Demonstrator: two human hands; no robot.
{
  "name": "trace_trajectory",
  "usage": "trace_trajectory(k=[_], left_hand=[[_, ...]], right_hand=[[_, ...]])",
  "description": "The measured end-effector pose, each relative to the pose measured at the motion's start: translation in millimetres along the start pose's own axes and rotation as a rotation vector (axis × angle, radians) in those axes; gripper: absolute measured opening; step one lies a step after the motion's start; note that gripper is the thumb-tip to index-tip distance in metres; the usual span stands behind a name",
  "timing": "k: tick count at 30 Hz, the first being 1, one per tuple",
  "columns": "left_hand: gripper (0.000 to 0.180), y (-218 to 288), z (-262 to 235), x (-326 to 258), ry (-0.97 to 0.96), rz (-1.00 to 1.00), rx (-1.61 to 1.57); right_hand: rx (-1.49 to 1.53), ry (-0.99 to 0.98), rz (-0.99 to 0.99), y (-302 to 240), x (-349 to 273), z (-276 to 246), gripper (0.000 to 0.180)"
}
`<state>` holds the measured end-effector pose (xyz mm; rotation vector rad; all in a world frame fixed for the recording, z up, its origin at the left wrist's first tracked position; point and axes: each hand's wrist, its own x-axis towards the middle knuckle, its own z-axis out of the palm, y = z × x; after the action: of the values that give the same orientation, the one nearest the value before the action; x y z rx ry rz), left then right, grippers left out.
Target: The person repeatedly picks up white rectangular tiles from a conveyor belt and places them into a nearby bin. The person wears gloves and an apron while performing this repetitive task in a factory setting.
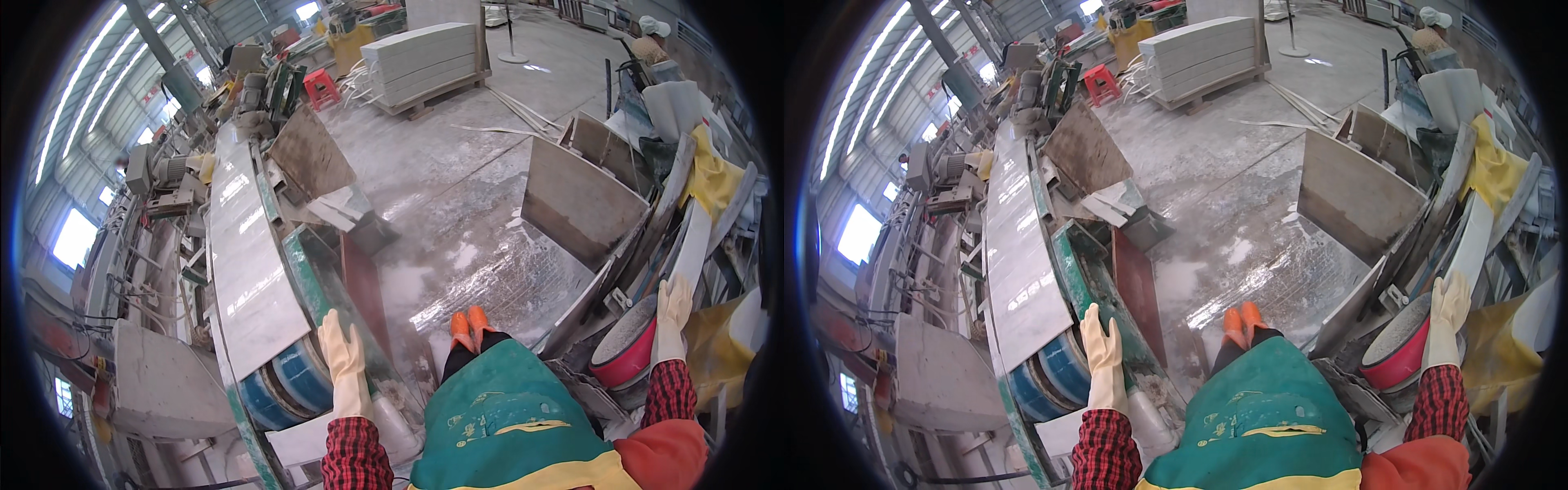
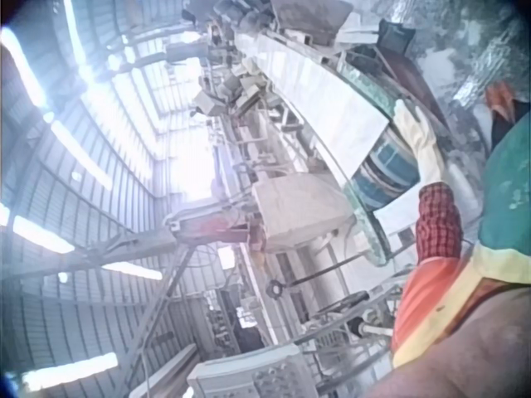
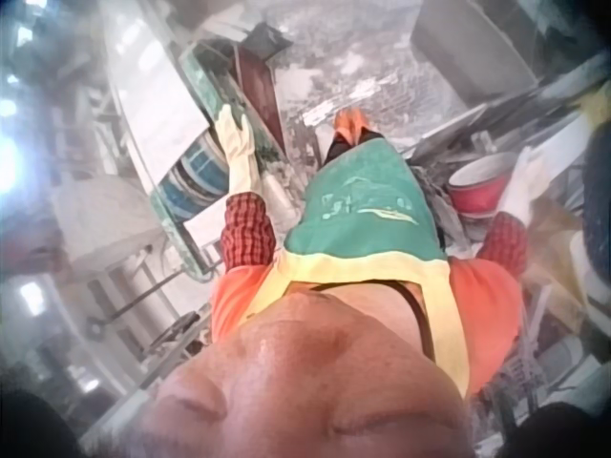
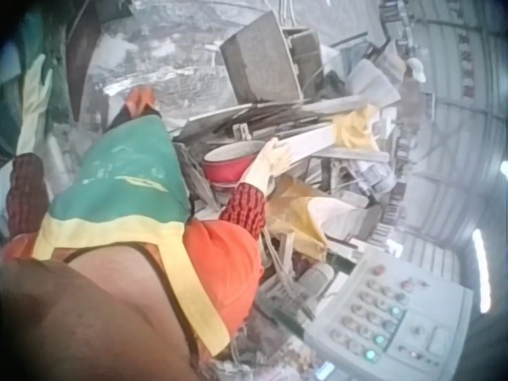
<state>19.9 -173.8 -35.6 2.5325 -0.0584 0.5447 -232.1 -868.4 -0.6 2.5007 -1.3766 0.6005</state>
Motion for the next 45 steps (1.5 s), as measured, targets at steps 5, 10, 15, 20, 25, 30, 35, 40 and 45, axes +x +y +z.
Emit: trace_trajectory(k=[5, 10, 15, 20, 25, 30, 35, 40, 45], left_hand=[[0.054, -4.5, 1.5, 0.0, 0.021, 0.036, -0.004], [0.053, -3.0, 1.0, 0.1, 0.037, 0.05, -0.004], [0.052, -4.1, 0.5, -0.3, 0.045, 0.04, -0.018], [0.052, -5.5, 1.3, -1.5, 0.06, 0.039, -0.039], [0.052, -5.1, -0.3, -5.0, 0.061, 0.022, -0.027], [0.051, -2.9, -7.5, -4.6, 0.028, 0.013, -0.015], [0.05, -6.6, -0.8, -6.2, 0.128, 0.074, -0.023], [0.046, 3.2, -3.6, -3.6, 0.169, 0.113, -0.077], [0.042, -9.5, -0.2, -10.4, 0.195, 0.063, -0.093]], right_hand=[[0.013, -0.011, 0.016, -2.5, -4.4, -1.0, 0.055], [0.032, -0.032, 0.008, -6.1, -9.3, -6.0, 0.054], [0.02, -0.015, -0.004, -4.2, -13.2, -2.1, 0.054], [0.027, 0.003, -0.021, -5.8, -19.4, -4.2, 0.053], [0.038, -0.022, -0.025, -9.9, -24.4, -7.9, 0.054], [0.039, -0.168, 0.218, -29.2, -21.7, -33.2, 0.071], [0.155, -0.369, 0.437, -6.1, 13.2, -4.6, 0.076], [0.579, -0.341, 0.35, 64.2, 49.3, 17.7, 0.07], [1.927, -0.563, 0.84, -11.9, 54.2, -117.0, 0.074]])
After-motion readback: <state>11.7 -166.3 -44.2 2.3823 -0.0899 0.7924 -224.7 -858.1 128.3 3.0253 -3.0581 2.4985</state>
